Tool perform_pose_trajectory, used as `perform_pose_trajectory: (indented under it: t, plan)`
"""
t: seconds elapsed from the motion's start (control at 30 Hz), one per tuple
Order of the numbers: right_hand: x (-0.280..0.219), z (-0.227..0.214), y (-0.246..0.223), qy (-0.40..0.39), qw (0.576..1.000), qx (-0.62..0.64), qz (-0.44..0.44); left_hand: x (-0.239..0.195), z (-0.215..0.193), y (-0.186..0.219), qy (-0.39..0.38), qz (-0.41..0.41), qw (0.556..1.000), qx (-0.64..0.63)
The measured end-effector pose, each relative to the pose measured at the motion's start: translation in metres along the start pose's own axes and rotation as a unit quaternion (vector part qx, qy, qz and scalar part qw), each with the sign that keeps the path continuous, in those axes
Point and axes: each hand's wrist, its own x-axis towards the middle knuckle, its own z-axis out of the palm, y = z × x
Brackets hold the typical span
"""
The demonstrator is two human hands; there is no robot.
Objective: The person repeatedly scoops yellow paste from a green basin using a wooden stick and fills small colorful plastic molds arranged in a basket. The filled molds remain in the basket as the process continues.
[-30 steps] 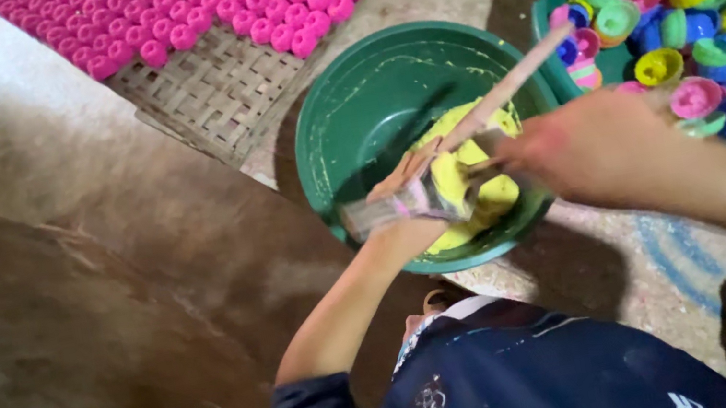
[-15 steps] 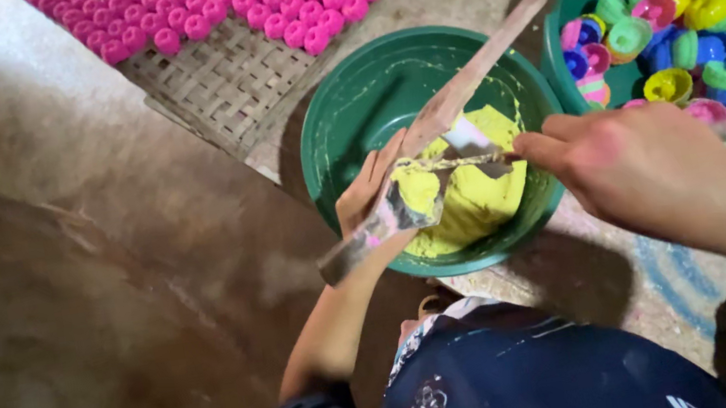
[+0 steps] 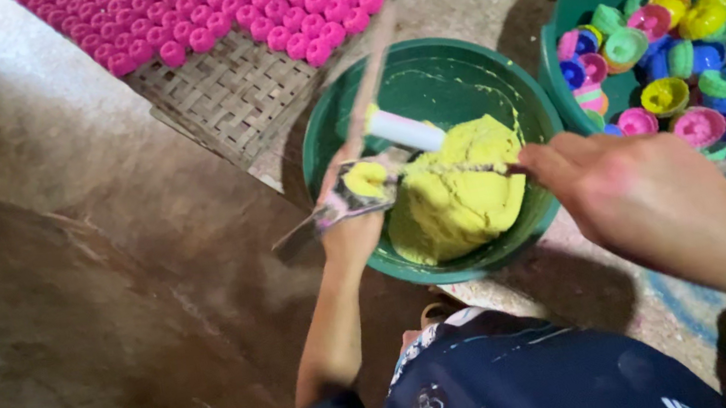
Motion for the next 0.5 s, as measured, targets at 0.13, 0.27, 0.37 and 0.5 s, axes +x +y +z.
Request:
perform_pose_trajectory:
  t: [0.13,0.27,0.37,0.5]
  plan:
    - [0.027,0.064,-0.014,0.149,0.957,0.250,0.003,0.007,-0.003,0.007,0.136,0.106,0.984,0.041]
    - [0.020,0.121,-0.042,0.141,0.916,0.374,0.015,0.031,-0.007,0.003,0.153,0.096,0.964,0.194]
    - [0.016,0.123,-0.026,0.035,0.906,0.409,0.104,0.036,-0.013,-0.001,0.112,0.138,0.958,0.227]
    - [0.031,0.116,-0.010,0.084,0.884,0.435,0.151,0.031,-0.005,0.008,0.108,0.182,0.910,0.357]
